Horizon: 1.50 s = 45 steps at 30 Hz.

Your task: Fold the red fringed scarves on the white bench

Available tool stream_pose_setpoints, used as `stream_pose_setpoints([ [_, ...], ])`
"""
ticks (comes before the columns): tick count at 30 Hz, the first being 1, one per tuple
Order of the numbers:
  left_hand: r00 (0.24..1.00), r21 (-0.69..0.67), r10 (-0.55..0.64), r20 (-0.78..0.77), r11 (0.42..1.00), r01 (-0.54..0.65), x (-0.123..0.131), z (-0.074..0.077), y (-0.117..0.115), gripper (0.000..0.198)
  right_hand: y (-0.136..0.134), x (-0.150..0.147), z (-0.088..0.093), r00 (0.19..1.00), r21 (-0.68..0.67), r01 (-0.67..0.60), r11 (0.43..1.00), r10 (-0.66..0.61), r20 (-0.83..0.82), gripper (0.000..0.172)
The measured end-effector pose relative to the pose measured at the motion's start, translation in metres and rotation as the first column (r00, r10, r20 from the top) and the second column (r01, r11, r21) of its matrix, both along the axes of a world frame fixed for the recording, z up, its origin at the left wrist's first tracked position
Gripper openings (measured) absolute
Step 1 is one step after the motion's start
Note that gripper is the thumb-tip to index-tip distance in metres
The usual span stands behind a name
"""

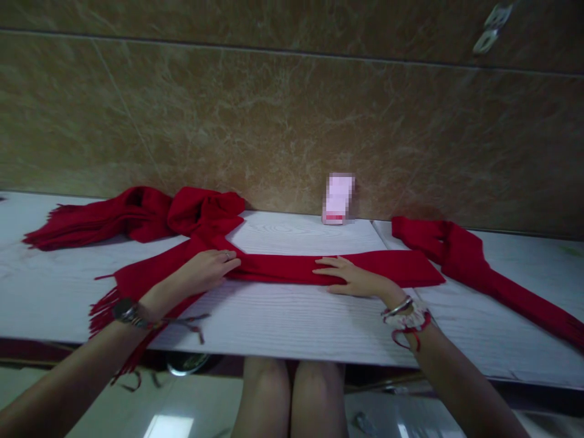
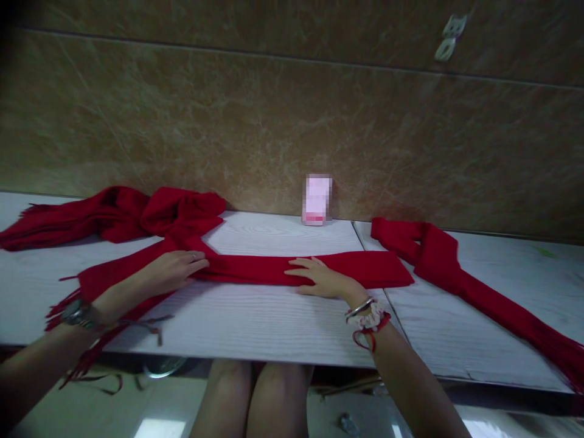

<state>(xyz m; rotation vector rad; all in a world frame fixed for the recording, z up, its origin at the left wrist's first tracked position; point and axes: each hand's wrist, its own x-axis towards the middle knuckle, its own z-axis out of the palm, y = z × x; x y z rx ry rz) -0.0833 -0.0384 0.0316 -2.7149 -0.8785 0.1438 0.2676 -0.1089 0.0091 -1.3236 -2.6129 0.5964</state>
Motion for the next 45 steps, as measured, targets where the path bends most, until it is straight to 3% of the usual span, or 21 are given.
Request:
stream_pose_setpoints([
  [4,0.999,0.124,-0.046,0.024,0.991,0.043,-0.039,0.007,0.014,0.029,0.003,0.007,0.001,0.999,-0.014,0.021,1.0,-0.021,-0.036,0.042],
  [8,0.989,0.121,-0.111,0.096,0.988,0.099,-0.057,0.013,0.02,0.033,0.005,0.008,-0.004,0.995,0.068,0.075,0.995,-0.071,-0.067,0.043],
  [12,0.971,0.141,-0.191,0.142,0.975,0.171,-0.037,0.017,0.007,0.03,0.003,-0.004,-0.007,0.987,0.24,0.12,0.963,-0.091,-0.13,0.039],
  [17,0.964,0.085,-0.262,0.044,0.962,0.258,-0.003,0.014,-0.015,0.027,-0.001,-0.028,-0.006,0.992,0.395,0.03,0.918,0.019,-0.121,0.03],
  [20,0.972,0.031,-0.235,0.03,0.972,0.234,0.002,0.006,-0.019,0.025,0.0,-0.034,-0.009,0.992,0.392,-0.011,0.92,0.058,-0.109,0.022],
  [23,0.975,-0.028,-0.197,0.103,0.979,0.201,-0.003,0.001,-0.018,0.017,0.005,-0.032,-0.011,0.981,0.339,0.031,0.94,0.038,-0.193,0.018],
  [28,0.982,-0.001,-0.077,0.174,0.997,0.078,-0.01,0.007,-0.011,0.016,0.008,-0.027,-0.01,0.965,0.293,0.076,0.953,0.004,-0.262,0.017],
  [33,0.986,0.002,-0.132,0.105,0.991,0.132,-0.015,0.015,-0.01,0.022,0.002,-0.027,-0.007,0.981,0.359,0.025,0.933,0.047,-0.189,0.014],
  [40,0.986,-0.006,-0.165,0.024,0.986,0.165,-0.02,-0.002,-0.014,0.024,0.0,-0.025,-0.005,0.984,0.356,0.004,0.934,0.06,-0.169,0.017],
  [45,0.981,-0.016,-0.182,0.058,0.983,0.184,-0.007,-0.002,-0.017,0.021,-0.001,-0.029,-0.006,0.984,0.36,0.038,0.932,0.027,-0.175,0.015],
])
